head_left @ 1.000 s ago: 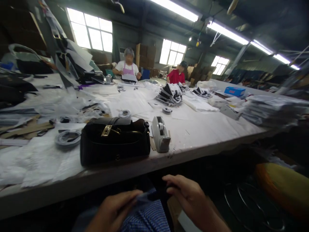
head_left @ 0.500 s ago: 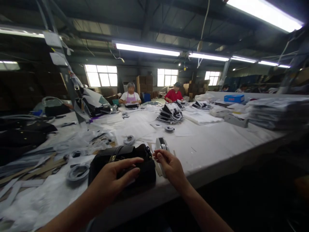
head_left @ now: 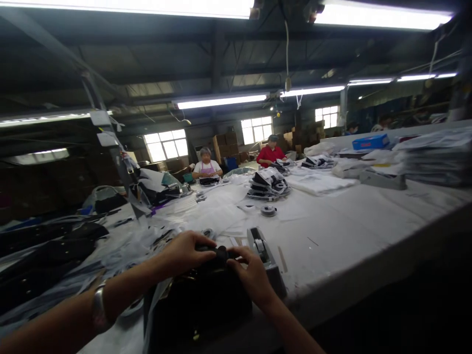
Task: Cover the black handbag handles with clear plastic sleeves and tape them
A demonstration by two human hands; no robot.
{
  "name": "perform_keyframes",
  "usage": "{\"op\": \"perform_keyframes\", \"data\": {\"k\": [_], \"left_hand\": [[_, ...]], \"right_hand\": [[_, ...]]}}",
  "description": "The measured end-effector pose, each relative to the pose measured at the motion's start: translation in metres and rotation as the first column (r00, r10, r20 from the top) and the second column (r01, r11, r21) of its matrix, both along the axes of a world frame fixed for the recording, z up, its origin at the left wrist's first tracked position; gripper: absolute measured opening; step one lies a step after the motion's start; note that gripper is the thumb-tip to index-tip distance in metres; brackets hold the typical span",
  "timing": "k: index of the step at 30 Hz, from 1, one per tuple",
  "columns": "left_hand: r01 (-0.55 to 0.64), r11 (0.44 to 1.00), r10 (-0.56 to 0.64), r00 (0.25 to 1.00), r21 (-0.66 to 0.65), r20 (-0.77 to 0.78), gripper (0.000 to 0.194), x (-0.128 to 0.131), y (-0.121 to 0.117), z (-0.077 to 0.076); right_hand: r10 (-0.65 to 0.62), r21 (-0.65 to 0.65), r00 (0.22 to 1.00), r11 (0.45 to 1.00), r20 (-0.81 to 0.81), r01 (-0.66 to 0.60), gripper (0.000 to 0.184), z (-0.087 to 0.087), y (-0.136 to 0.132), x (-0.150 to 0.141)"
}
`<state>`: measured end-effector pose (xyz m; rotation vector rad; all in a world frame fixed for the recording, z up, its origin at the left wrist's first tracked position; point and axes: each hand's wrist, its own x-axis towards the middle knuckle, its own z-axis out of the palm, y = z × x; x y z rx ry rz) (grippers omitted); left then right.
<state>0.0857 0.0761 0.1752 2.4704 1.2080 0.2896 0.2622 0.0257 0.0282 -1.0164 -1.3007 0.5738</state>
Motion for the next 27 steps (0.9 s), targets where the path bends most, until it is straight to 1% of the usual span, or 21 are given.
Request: {"op": "perform_keyframes", "data": {"k": [4,10,13,16,21,24,27], "left_hand": [[0.029,0.999,-0.03,0.998,-0.018,-0.058,0.038,0.006,0.002,0.006],[0.039,0.993,-0.048,0.996,-0.116,-0.076,0.043,0.013,0.005,0.014],[0.03,0.99,-0.04,0.997,-0.14,-0.07,0.044,0.014,0.006,0.017],[0.047,0.988,-0.06,0.995,-0.147,-0.084,0.043,0.015,0.007,0.018],[0.053,0.992,-0.072,0.983,-0.117,-0.166,0.038,0.02,0.008,0.019],[0.066,0.994,-0.082,0.979,-0.092,-0.185,0.034,0.026,0.008,0.019],[0.079,0.993,-0.094,0.977,-0.084,-0.192,0.033,0.033,0.009,0.016]], "right_hand": [[-0.08,0.044,0.997,0.996,0.001,0.08,0.024,-0.001,-0.006,-0.007],[-0.072,0.062,0.997,0.995,-0.002,0.072,0.025,0.001,-0.014,-0.011],[-0.076,0.062,0.997,0.995,-0.013,0.076,0.025,0.001,-0.015,-0.012],[-0.086,0.062,0.996,0.994,-0.032,0.087,0.024,0.001,-0.015,-0.013],[-0.096,0.056,0.994,0.994,-0.054,0.099,0.025,0.0,-0.016,-0.016],[-0.098,0.046,0.994,0.994,-0.049,0.1,0.027,0.0,-0.017,-0.016],[-0.099,0.047,0.995,0.994,-0.022,0.1,0.026,0.0,-0.017,-0.015]]}}
